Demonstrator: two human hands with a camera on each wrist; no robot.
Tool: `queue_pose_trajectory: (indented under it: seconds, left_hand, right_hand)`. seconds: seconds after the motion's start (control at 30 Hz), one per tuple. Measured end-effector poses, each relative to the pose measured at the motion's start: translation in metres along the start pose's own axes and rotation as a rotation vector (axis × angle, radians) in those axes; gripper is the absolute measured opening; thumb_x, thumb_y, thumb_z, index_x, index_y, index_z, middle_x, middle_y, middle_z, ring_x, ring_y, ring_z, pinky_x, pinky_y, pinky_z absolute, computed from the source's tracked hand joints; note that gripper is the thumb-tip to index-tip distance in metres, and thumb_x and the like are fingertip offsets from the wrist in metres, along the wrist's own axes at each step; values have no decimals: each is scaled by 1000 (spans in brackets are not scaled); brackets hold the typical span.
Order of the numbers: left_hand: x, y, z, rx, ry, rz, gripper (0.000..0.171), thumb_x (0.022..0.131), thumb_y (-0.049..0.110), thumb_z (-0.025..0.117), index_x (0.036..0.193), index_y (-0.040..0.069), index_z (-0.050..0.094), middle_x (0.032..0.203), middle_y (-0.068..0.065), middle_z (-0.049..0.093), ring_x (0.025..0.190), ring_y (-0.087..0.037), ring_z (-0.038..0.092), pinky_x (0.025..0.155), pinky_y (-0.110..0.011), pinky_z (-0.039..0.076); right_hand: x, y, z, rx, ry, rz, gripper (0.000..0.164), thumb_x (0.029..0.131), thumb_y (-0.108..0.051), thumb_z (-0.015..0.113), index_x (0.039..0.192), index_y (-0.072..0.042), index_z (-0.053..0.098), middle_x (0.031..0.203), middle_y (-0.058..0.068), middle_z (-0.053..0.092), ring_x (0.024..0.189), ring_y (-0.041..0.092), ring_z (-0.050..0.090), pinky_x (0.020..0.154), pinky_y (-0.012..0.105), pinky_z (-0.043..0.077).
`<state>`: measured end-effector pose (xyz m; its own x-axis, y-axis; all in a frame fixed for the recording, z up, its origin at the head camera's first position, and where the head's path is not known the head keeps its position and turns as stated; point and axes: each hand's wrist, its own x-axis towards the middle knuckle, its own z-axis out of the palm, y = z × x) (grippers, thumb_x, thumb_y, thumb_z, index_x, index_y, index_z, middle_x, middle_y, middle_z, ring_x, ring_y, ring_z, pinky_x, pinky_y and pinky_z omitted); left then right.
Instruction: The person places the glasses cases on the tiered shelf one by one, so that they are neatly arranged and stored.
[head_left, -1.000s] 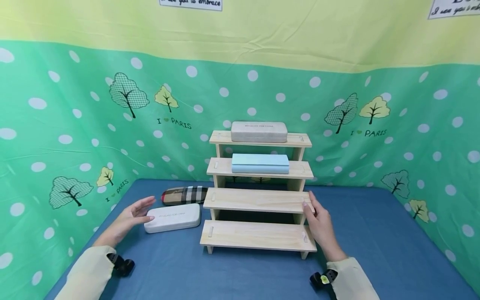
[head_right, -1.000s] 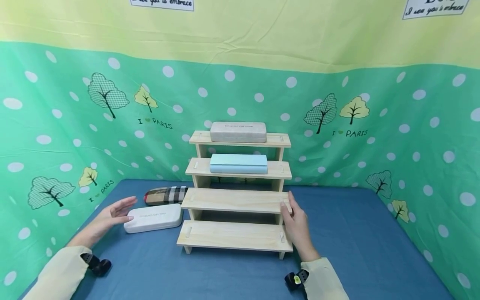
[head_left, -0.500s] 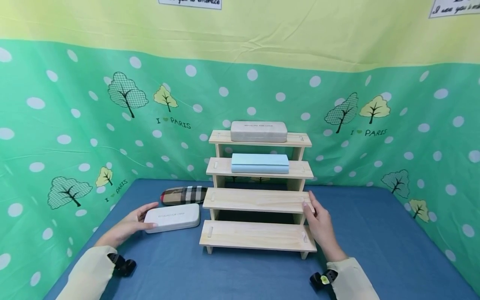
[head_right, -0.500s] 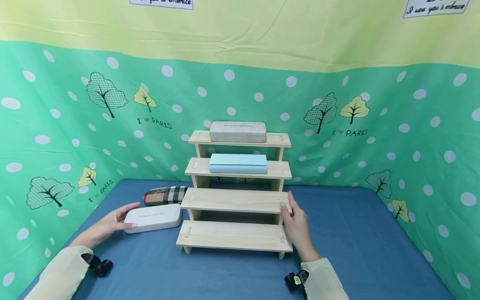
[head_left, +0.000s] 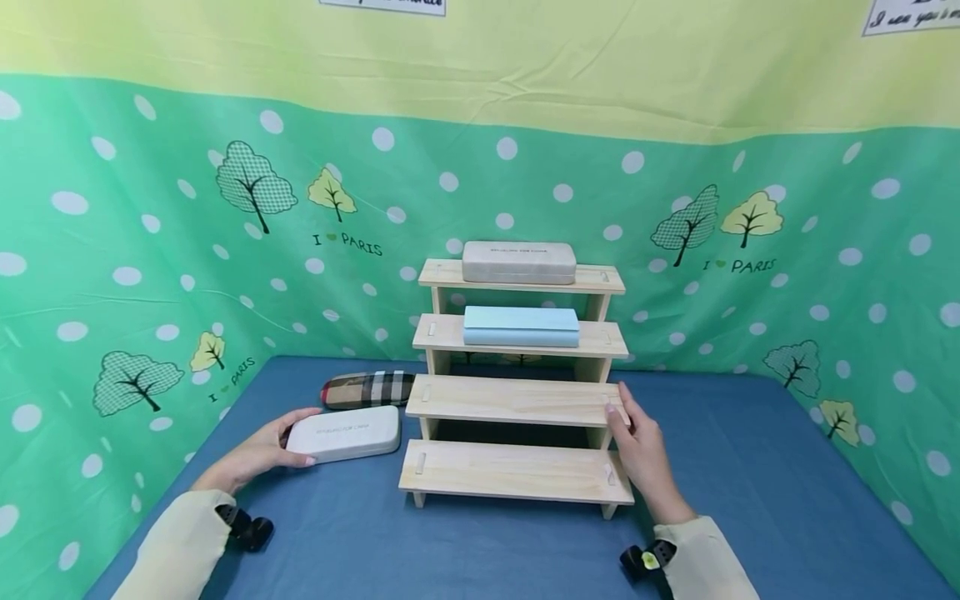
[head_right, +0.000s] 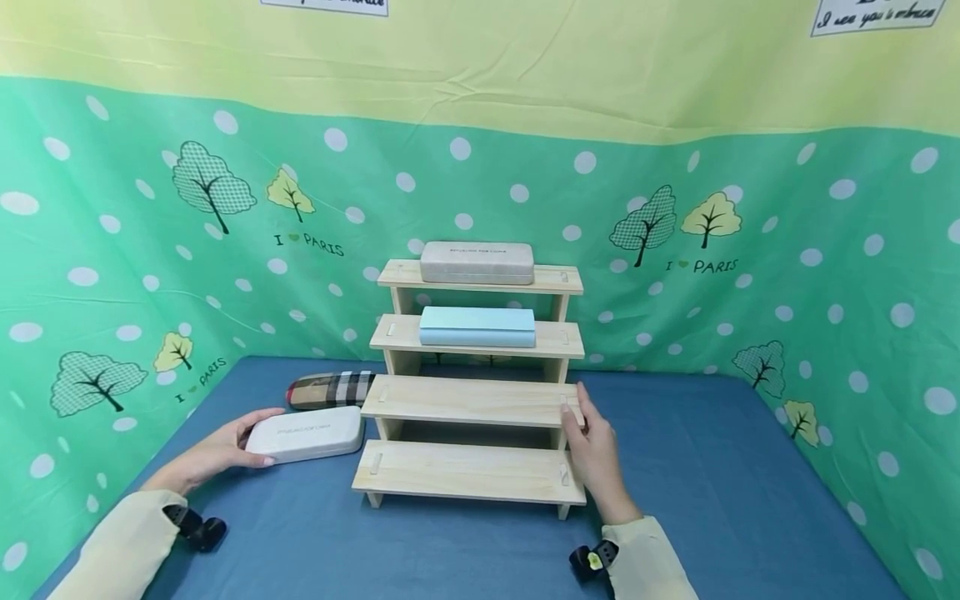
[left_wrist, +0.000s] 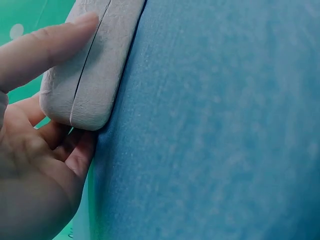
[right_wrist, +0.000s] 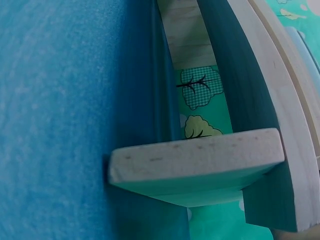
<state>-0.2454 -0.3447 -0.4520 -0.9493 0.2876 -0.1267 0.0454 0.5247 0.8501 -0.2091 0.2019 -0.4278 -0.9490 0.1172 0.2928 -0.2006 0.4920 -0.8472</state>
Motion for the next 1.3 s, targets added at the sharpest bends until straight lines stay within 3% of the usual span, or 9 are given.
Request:
queue_pose_trajectory:
  seconds: [0.4,0.63,1.3]
  left_hand:
    - [2,-4,1,-1,20,39,80,73,13,80,140,0,37,129,-21,49,103,-18,50,83,-33,41]
    - [0,-4,2,58,83,26,79,72,19,81,138,0,42,130,-21,51,105,-21,49,85,-35,39]
    - [-5,-3,0,96,106,28,77,73,20,80,137,0,44,129,-20,53,108,-23,47,86,-39,36]
  right_hand:
    - [0,0,-1,-4,8,10,59,100,-31,45,148,-2,25,149,20,28,134,35,33,99,45,37]
    - [1,0,-1,0,5,2,59,100,-32,45,147,-2,25,150,19,28,135,34,32,100,43,36]
    - [0,-2,-1,1,-8,7,59,100,-31,45,148,-3,25,150,20,27,134,34,33,99,41,36]
